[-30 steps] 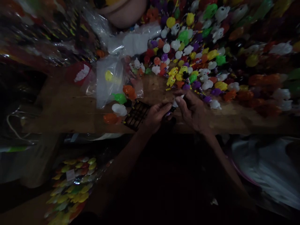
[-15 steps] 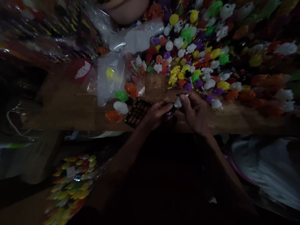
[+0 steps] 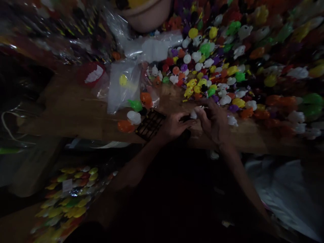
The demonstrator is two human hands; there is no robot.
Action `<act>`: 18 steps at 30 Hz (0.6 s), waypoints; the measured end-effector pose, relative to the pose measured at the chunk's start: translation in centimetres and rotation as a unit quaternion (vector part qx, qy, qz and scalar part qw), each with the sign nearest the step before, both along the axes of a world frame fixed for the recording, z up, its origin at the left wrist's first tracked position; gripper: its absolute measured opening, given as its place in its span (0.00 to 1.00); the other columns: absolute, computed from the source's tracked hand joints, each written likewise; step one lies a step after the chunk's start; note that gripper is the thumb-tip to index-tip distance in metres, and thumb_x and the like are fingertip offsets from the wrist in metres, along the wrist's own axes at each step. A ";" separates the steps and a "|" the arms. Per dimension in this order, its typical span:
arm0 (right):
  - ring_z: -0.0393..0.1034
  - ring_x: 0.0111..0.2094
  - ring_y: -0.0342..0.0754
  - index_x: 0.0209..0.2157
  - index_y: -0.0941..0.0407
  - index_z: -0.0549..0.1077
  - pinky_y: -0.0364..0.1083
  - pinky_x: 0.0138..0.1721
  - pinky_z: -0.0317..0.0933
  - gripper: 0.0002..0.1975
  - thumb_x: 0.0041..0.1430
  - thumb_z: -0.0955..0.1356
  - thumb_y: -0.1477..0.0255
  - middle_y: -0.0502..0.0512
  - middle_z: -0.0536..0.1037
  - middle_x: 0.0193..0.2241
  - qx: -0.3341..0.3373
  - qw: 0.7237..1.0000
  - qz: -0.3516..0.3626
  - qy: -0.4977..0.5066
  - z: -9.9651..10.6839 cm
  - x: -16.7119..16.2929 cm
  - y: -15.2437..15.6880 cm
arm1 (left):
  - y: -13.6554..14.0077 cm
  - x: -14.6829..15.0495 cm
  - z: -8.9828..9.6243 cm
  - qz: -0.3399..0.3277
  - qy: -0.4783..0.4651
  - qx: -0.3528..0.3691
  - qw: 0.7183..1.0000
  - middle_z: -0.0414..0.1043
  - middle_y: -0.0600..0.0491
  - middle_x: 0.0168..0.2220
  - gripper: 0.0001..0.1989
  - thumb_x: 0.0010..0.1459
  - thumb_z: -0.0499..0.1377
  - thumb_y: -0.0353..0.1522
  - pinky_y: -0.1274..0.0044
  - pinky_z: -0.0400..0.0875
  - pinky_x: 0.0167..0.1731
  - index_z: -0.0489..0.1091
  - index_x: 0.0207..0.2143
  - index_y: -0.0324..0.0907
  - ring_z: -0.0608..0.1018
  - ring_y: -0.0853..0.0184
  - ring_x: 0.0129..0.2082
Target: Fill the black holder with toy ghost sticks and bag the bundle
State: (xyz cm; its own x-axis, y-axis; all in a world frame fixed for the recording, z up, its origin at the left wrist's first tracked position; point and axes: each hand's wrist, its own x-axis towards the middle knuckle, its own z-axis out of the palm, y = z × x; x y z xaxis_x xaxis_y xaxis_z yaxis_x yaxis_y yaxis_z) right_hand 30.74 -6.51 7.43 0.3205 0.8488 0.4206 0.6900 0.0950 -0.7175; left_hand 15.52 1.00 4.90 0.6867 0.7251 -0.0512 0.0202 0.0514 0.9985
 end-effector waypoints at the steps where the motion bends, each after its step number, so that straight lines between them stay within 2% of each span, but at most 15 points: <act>1: 0.72 0.31 0.47 0.50 0.52 0.75 0.48 0.36 0.68 0.21 0.68 0.63 0.53 0.57 0.80 0.40 0.001 1.000 -0.023 0.021 0.1 0.0 -0.4 | 0.1 0.0 0.0 0.009 -0.016 -0.025 1.000 0.80 0.50 0.39 0.22 0.52 0.70 0.42 0.75 0.70 0.42 0.78 0.45 0.38 0.79 0.63 0.39; 3: 0.71 0.28 0.46 0.53 0.52 0.74 0.47 0.33 0.68 0.22 0.67 0.64 0.53 0.57 0.80 0.40 -0.018 0.996 -0.040 0.083 -0.1 -0.3 -1.2 | 0.2 -0.1 0.2 0.041 -0.060 -0.079 0.994 0.80 0.51 0.39 0.24 0.52 0.69 0.45 0.75 0.70 0.43 0.78 0.47 0.40 0.79 0.65 0.39; 5: 0.74 0.32 0.48 0.50 0.53 0.76 0.48 0.36 0.70 0.22 0.64 0.67 0.52 0.56 0.81 0.38 -0.058 0.987 0.016 0.147 -0.9 -1.1 -1.8 | 0.3 -0.3 0.5 0.054 -0.092 -0.102 0.989 0.80 0.51 0.39 0.24 0.51 0.70 0.47 0.75 0.69 0.46 0.78 0.45 0.41 0.79 0.64 0.43; 8: 0.76 0.39 0.51 0.46 0.53 0.79 0.49 0.41 0.72 0.20 0.61 0.70 0.54 0.54 0.81 0.36 -0.101 0.958 0.113 0.244 -2.5 -3.1 -2.0 | 0.2 -0.5 1.0 0.021 -0.101 -0.081 0.991 0.80 0.50 0.39 0.24 0.52 0.68 0.48 0.74 0.70 0.47 0.79 0.43 0.39 0.78 0.61 0.44; 11: 0.76 0.34 0.48 0.39 0.54 0.81 0.46 0.34 0.71 0.18 0.58 0.72 0.54 0.52 0.82 0.32 -0.105 0.931 0.110 0.332 -3.6 -4.4 -1.5 | -0.1 -1.4 1.2 0.015 -0.065 -0.034 0.997 0.80 0.49 0.42 0.23 0.57 0.65 0.46 0.75 0.71 0.44 0.78 0.47 0.39 0.79 0.60 0.44; 13: 0.75 0.31 0.47 0.34 0.54 0.80 0.45 0.32 0.70 0.16 0.54 0.74 0.55 0.51 0.81 0.31 -0.102 0.924 0.094 0.355 -3.9 -4.4 -1.4 | -0.8 -3.1 1.0 0.046 -0.025 0.025 0.998 0.80 0.49 0.47 0.23 0.58 0.65 0.43 0.74 0.71 0.48 0.75 0.53 0.42 0.79 0.60 0.48; 15: 0.74 0.29 0.46 0.31 0.54 0.79 0.44 0.30 0.69 0.14 0.52 0.76 0.58 0.50 0.81 0.29 -0.095 0.928 0.072 0.353 -4.2 -4.0 -1.5 | -1.9 -5.8 0.5 0.095 0.027 0.119 0.988 0.79 0.50 0.49 0.19 0.61 0.64 0.39 0.72 0.71 0.52 0.74 0.53 0.45 0.80 0.61 0.49; 16: 0.73 0.28 0.46 0.30 0.53 0.79 0.44 0.29 0.69 0.12 0.52 0.76 0.59 0.50 0.80 0.29 -0.092 0.932 0.056 0.347 -4.3 -3.9 -1.6 | -2.6 -7.3 0.1 0.119 0.056 0.179 0.975 0.80 0.50 0.48 0.16 0.62 0.63 0.38 0.71 0.71 0.53 0.75 0.52 0.46 0.80 0.62 0.48; 18: 0.72 0.27 0.46 0.31 0.52 0.79 0.44 0.27 0.67 0.10 0.54 0.75 0.60 0.50 0.79 0.28 -0.090 0.945 0.034 0.312 -4.5 -3.9 -1.6 | -4.1 -10.4 -1.2 0.163 0.118 0.306 0.930 0.81 0.49 0.46 0.10 0.65 0.60 0.34 0.68 0.71 0.56 0.77 0.47 0.46 0.80 0.61 0.50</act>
